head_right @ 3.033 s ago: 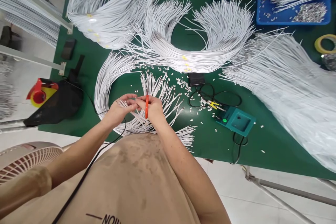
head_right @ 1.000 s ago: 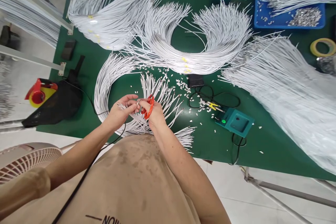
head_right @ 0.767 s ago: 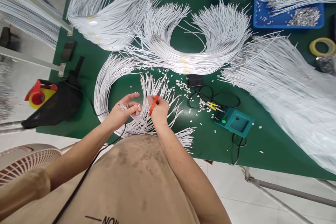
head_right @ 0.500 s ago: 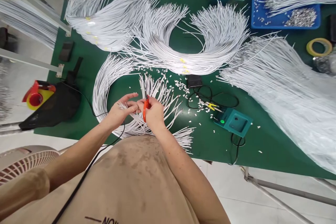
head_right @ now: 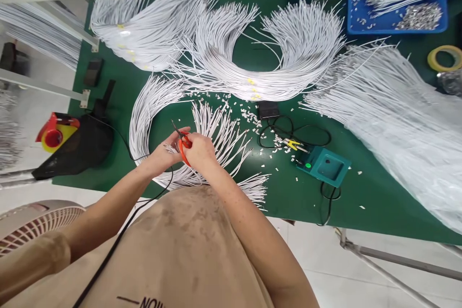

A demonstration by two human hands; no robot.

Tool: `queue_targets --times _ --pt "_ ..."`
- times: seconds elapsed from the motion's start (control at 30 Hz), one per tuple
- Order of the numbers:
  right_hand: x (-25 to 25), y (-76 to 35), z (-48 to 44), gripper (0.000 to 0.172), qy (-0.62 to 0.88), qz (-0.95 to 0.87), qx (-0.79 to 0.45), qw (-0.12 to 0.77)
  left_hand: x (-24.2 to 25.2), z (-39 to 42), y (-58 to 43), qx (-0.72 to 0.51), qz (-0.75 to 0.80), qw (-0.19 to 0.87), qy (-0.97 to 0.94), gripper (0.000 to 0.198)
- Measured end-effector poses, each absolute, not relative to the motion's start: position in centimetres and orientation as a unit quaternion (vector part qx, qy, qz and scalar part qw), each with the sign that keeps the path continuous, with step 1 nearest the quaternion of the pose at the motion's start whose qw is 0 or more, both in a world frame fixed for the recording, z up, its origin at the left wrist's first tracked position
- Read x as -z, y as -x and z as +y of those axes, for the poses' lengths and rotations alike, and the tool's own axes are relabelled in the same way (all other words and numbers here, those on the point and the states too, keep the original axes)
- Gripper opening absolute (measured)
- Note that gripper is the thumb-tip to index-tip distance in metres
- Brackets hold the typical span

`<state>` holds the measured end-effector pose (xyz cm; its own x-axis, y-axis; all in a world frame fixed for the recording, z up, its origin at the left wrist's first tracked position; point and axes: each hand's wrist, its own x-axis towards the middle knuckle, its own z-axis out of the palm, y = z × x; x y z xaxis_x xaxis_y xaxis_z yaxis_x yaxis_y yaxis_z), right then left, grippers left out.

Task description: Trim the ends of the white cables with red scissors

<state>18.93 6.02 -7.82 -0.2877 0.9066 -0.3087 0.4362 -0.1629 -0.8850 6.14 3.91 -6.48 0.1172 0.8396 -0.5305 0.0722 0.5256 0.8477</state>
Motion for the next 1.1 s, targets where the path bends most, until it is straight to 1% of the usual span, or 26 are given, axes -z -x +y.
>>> queue_targets --times 0.07,0.1,0.2,0.27,0.4,0.47,0.53,0.63,0.73,0.83,0.9,1.0,1.1 --pt "8.1 -19.0 6.0 0.017 0.566 -0.601 -0.521 0.216 6.3 3.9 -6.1 -0.282 0.603 0.633 -0.395 0.069" --pt "8.2 -19.1 6.1 0.016 0.575 -0.588 -0.522 0.225 6.3 3.9 -6.1 -0.277 0.61 0.629 -0.394 0.065" --pt "8.5 -19.6 6.1 0.016 0.592 -0.518 -0.556 0.27 6.2 3.8 -5.8 -0.28 0.628 0.614 -0.388 0.045" --pt "8.6 -19.8 6.1 0.015 0.588 -0.45 -0.598 0.307 6.3 3.8 -5.7 -0.305 0.64 0.595 -0.379 0.038" --pt "8.9 -19.5 5.7 0.016 0.552 -0.276 -0.698 0.363 6.7 3.6 -5.9 -0.34 0.64 0.586 -0.362 0.039" --pt "9.1 -19.3 5.4 0.019 0.51 -0.202 -0.752 0.365 6.8 3.6 -6.1 -0.351 0.623 0.599 -0.362 0.04" --pt "9.3 -19.4 5.1 0.02 0.465 -0.167 -0.793 0.356 6.9 3.5 -6.2 -0.36 0.607 0.614 -0.353 0.04" --pt "9.3 -19.8 4.9 0.019 0.46 -0.197 -0.796 0.34 6.8 3.5 -6.2 -0.355 0.598 0.642 -0.322 0.035" --pt "8.9 -20.2 5.2 0.019 0.519 -0.259 -0.731 0.361 6.7 3.6 -6.1 -0.352 0.603 0.652 -0.296 0.031" --pt "8.1 -20.4 5.9 0.02 0.556 -0.292 -0.674 0.388 6.5 3.8 -6.2 -0.342 0.623 0.637 -0.3 0.029" --pt "7.6 -20.4 6.4 0.019 0.546 -0.337 -0.667 0.378 6.2 3.9 -6.5 -0.325 0.64 0.62 -0.318 0.03" --pt "7.5 -20.2 6.7 0.016 0.521 -0.403 -0.657 0.366 5.8 3.9 -6.8 -0.302 0.642 0.599 -0.371 0.027" --pt "7.9 -20.1 6.5 0.021 0.544 -0.407 -0.625 0.384 5.8 4.0 -6.8 -0.297 0.634 0.586 -0.408 0.03"
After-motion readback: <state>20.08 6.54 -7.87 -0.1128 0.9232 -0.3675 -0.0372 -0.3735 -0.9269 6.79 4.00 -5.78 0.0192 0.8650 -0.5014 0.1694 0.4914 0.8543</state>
